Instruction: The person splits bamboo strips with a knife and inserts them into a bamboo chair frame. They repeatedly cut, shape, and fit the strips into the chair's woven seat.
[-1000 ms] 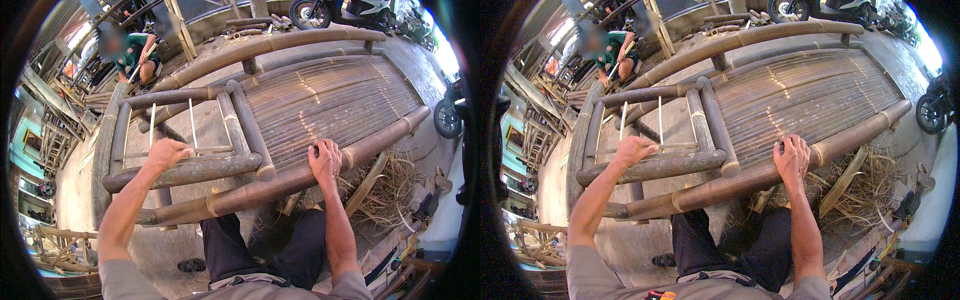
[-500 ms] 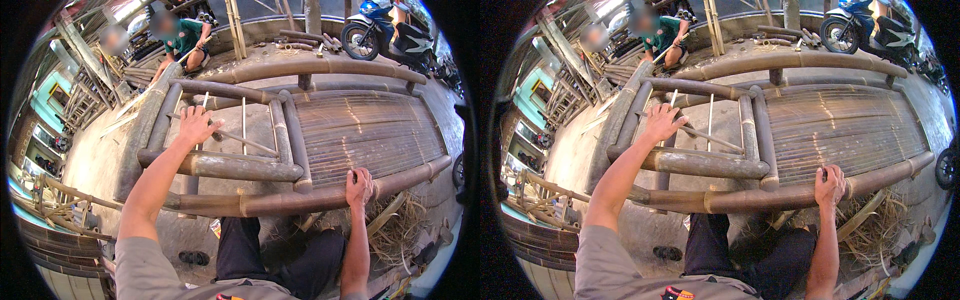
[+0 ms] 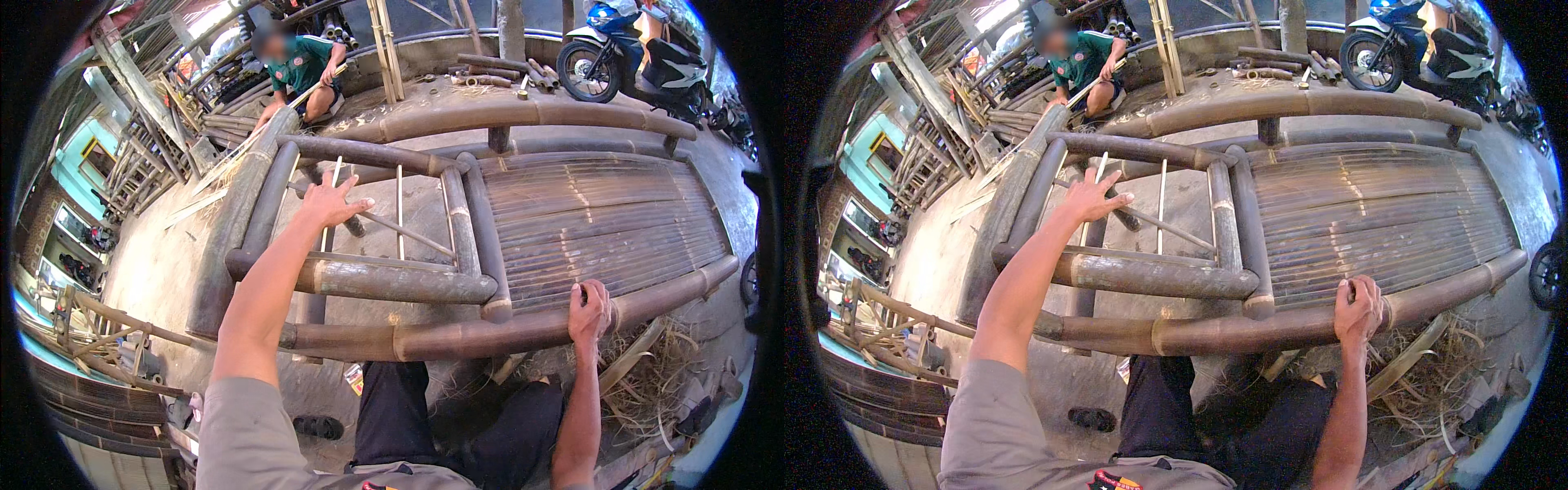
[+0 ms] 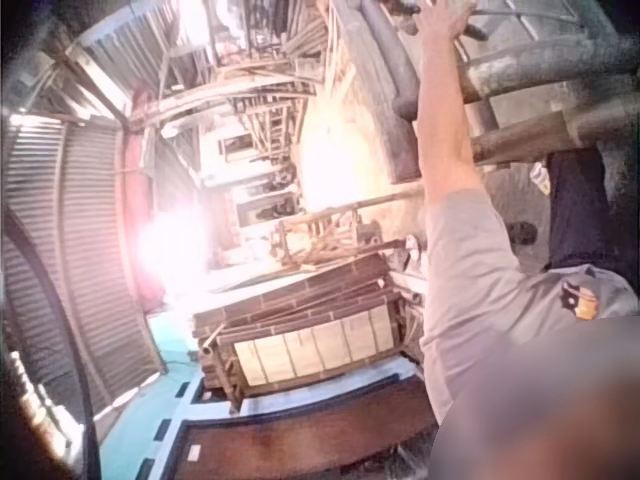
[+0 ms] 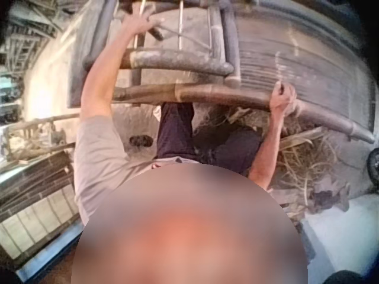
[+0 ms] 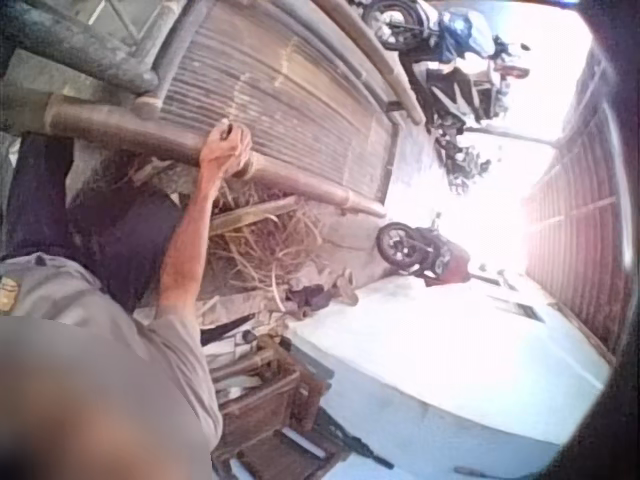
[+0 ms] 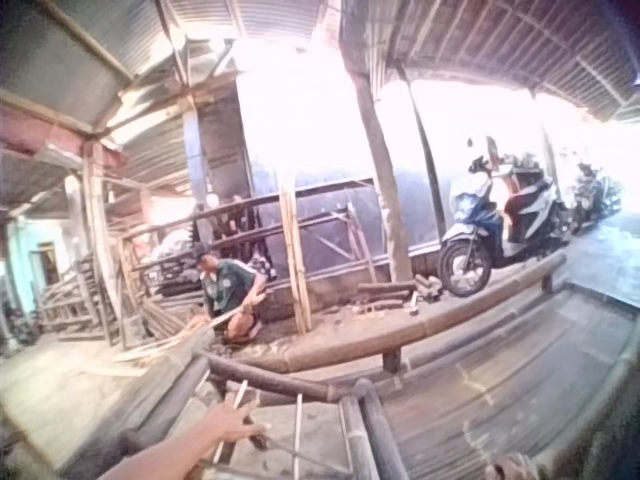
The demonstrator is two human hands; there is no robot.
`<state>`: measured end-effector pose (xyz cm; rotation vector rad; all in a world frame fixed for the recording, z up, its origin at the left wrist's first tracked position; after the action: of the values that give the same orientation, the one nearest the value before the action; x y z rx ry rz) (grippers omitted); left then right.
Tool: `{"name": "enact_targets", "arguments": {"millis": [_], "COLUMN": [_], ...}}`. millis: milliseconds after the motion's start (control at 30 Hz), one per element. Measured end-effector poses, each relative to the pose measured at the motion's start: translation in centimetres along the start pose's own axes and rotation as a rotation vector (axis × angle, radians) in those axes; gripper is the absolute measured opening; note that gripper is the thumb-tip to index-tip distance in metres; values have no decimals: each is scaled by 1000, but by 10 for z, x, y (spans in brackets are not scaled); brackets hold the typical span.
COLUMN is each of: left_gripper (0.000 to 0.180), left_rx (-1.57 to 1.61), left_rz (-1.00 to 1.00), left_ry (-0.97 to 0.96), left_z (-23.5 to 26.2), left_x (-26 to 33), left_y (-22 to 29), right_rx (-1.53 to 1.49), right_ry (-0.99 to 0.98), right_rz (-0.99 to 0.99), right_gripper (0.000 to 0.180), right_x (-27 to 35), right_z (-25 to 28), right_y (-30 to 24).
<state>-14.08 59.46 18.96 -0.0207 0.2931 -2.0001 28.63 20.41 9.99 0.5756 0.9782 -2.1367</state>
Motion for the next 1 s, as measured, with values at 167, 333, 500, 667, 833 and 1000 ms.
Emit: {"name": "enact_targets", "arguments": {"millis": [167,333,500,667,833,1000], "left_gripper": [101,105,101,104,130,128], "left_rx": [-5,-79,-25,-191,-16,3], "left_rz": [92,80,52,-22,-517,-466], "left_ry": [19,-134,-217,47,150,-80], "left_z": [9,15,38,58,24,-9], "left_x": [-3,45,105,131,140,113], "left_y": [-5,-1,2,49,187,225], "right_rx": [-27,-22,5,-15,-35,-72], "right_ry": [-14,12,8,33,35,59], "right_rz": [-5,7,13,8,1,-6], "right_gripper": [20,21,21,23,25,24], "right_x": [-1,-3,0,1,0,1], "right_z": [-1,1,-3,-2,-2,0], "right_y": [0,-1,2,5,6,7]}}
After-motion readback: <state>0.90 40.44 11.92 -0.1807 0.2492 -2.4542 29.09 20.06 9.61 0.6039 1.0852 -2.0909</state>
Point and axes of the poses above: each hand's wrist, its own x-axis away from the middle knuckle, its own z-axis out of the back of the hand, y = z × x, the point moved 9 cm from there along -x, towards the middle knuckle, and after that the axes turned 15 degrees about y, right-handed, at the moved point
